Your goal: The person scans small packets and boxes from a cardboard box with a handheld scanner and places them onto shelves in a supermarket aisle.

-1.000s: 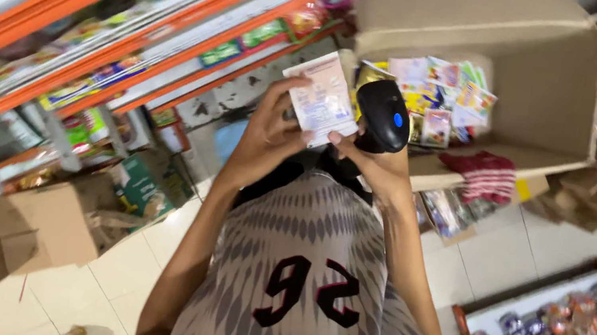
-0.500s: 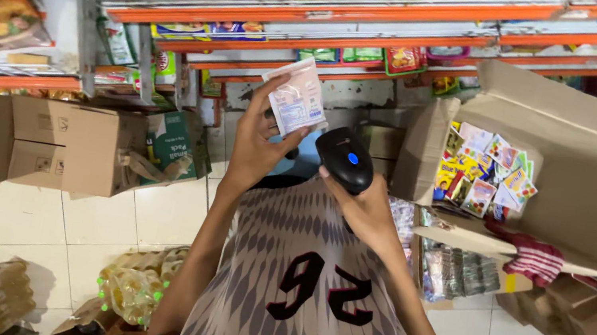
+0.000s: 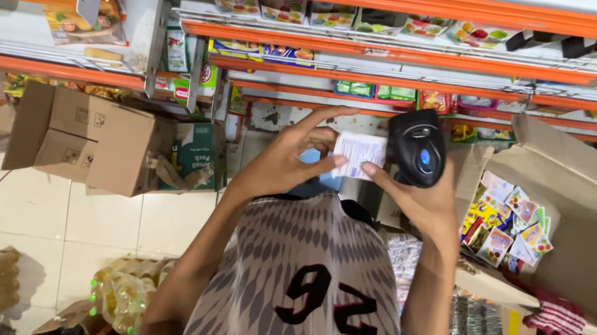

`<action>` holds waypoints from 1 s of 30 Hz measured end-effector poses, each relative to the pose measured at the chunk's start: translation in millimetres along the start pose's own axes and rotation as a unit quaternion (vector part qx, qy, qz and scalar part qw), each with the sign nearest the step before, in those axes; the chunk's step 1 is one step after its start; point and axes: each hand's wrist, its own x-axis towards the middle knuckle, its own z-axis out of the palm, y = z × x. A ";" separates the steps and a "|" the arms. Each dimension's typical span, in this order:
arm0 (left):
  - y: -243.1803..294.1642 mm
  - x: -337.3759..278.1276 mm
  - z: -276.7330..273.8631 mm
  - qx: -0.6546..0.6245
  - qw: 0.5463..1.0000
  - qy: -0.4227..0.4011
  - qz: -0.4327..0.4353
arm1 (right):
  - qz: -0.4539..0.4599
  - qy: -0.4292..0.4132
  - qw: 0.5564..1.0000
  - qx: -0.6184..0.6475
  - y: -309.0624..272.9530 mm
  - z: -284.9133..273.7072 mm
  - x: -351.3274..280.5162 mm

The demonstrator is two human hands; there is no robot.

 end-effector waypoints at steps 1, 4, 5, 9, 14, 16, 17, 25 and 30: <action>7.3 2.4 -0.1 0.000 1.000 -0.001 0.004 | -0.011 -0.008 0.999 0.044 10.8 5.5 2.0; 29.7 9.7 1.5 -0.024 0.998 0.022 -0.058 | -0.018 0.008 0.987 0.159 44.8 23.7 8.8; 35.3 11.7 10.8 0.179 0.976 0.099 0.082 | -0.008 0.030 0.973 0.230 54.7 26.9 9.1; 50.7 20.2 70.6 0.408 0.842 0.138 0.325 | 0.038 0.098 0.964 0.244 64.5 30.1 23.9; 40.1 -13.2 66.2 0.278 0.927 0.010 0.251 | 0.053 0.070 0.960 0.268 39.1 35.9 9.4; 34.4 -10.7 69.8 0.265 0.933 -0.006 0.244 | 0.045 0.081 0.961 0.260 29.1 36.0 -2.1; 33.2 -4.5 71.7 0.262 0.933 -0.013 0.244 | 0.035 0.094 0.963 0.249 25.4 35.3 -3.8; 40.4 4.9 82.6 0.250 0.948 -0.009 0.198 | 0.088 0.120 0.952 0.267 38.9 26.6 -20.3; 47.4 9.6 85.2 0.250 0.952 0.011 0.174 | 0.098 0.168 0.943 0.271 56.0 13.4 -29.9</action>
